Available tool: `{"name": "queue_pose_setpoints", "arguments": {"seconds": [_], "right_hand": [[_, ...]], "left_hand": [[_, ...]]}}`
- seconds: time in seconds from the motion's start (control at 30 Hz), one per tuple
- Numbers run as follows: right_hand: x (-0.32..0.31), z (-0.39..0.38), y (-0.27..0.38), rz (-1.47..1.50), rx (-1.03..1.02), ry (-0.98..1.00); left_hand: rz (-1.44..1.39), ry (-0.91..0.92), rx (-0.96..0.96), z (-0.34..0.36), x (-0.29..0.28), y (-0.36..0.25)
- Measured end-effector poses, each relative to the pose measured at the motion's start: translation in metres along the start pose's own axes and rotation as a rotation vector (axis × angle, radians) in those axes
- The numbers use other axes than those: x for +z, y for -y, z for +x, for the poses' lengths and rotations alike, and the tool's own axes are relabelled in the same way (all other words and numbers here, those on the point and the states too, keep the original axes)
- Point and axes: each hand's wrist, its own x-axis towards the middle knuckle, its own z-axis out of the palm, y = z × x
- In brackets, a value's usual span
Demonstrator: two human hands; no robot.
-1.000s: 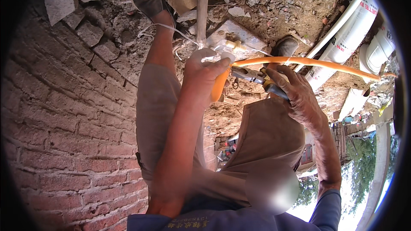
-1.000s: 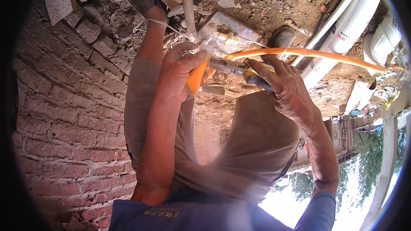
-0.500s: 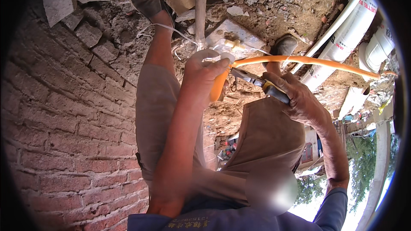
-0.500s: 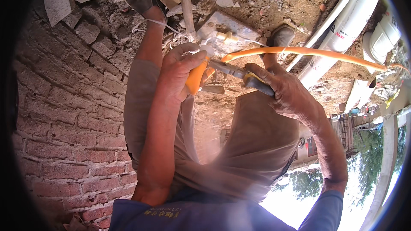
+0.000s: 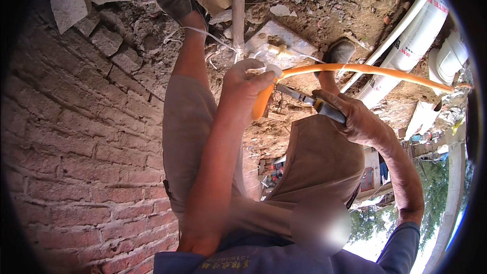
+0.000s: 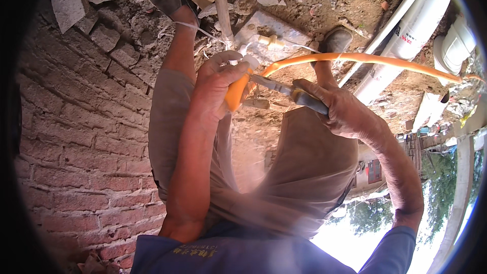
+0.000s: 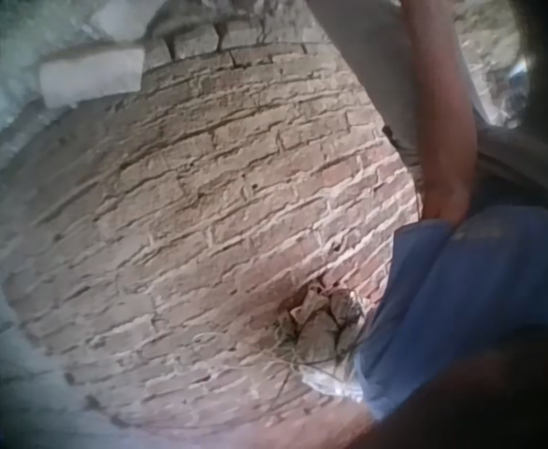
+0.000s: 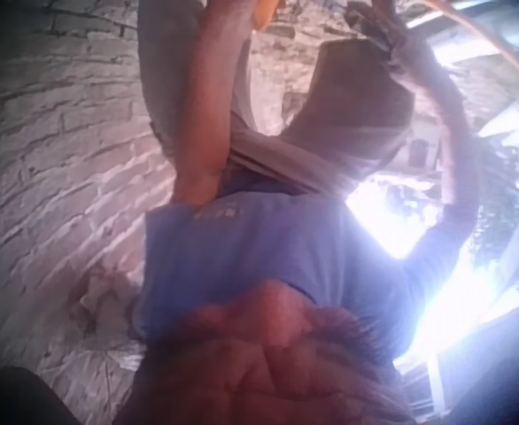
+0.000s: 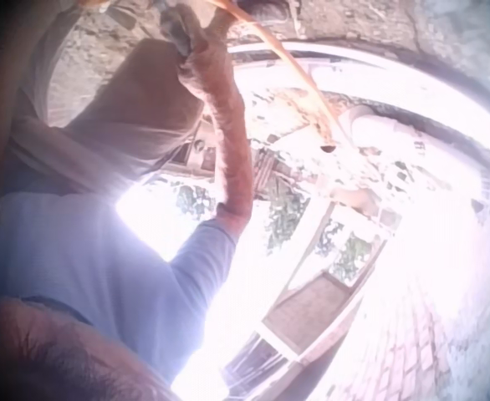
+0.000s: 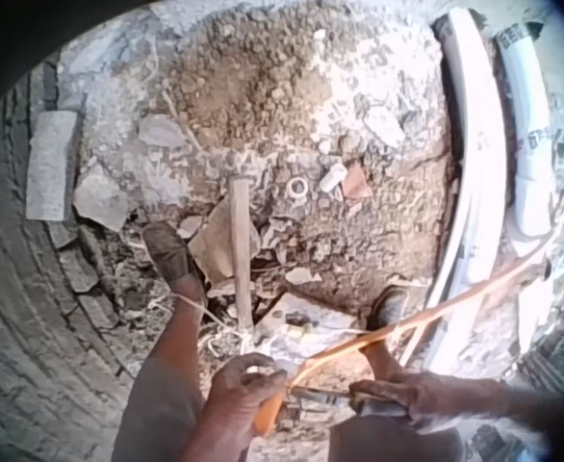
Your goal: The person uses pliers to cut an orange conduit pipe and then fits a white plastic connector onto the cut end. The person holds the pipe with one hand and uses the pliers with the other to make the cut, then aligns and pushes the connector onto the pipe.
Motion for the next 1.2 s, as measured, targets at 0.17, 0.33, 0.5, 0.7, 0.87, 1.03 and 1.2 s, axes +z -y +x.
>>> {"name": "queue_pose_setpoints", "arguments": {"seconds": [0.17,0.33,0.5,0.7,0.87,1.03,1.2], "right_hand": [[-0.01,0.002,-0.001,0.127,0.123,0.201],[-0.014,0.004,-0.007,0.165,0.138,0.248],[-0.012,0.005,-0.012,0.197,0.106,0.244],[-0.015,0.002,-0.005,0.171,0.125,0.218],[-0.006,-0.002,-0.009,0.146,-0.01,0.125],[-0.012,-0.004,0.0,0.133,0.099,0.259],[-0.009,-0.012,-0.016,0.272,0.045,0.315]], "left_hand": [[0.013,0.044,-0.011,-0.001,0.001,0.002],[-0.001,0.052,-0.039,-0.001,-0.001,0.003],[0.054,0.053,0.027,-0.001,0.0,0.007],[0.212,0.105,0.045,-0.004,0.001,0.003],[0.483,0.061,0.157,-0.005,0.002,0.006],[0.62,0.042,0.092,-0.009,0.004,0.003],[0.583,0.096,0.174,-0.011,0.008,0.007]]}}
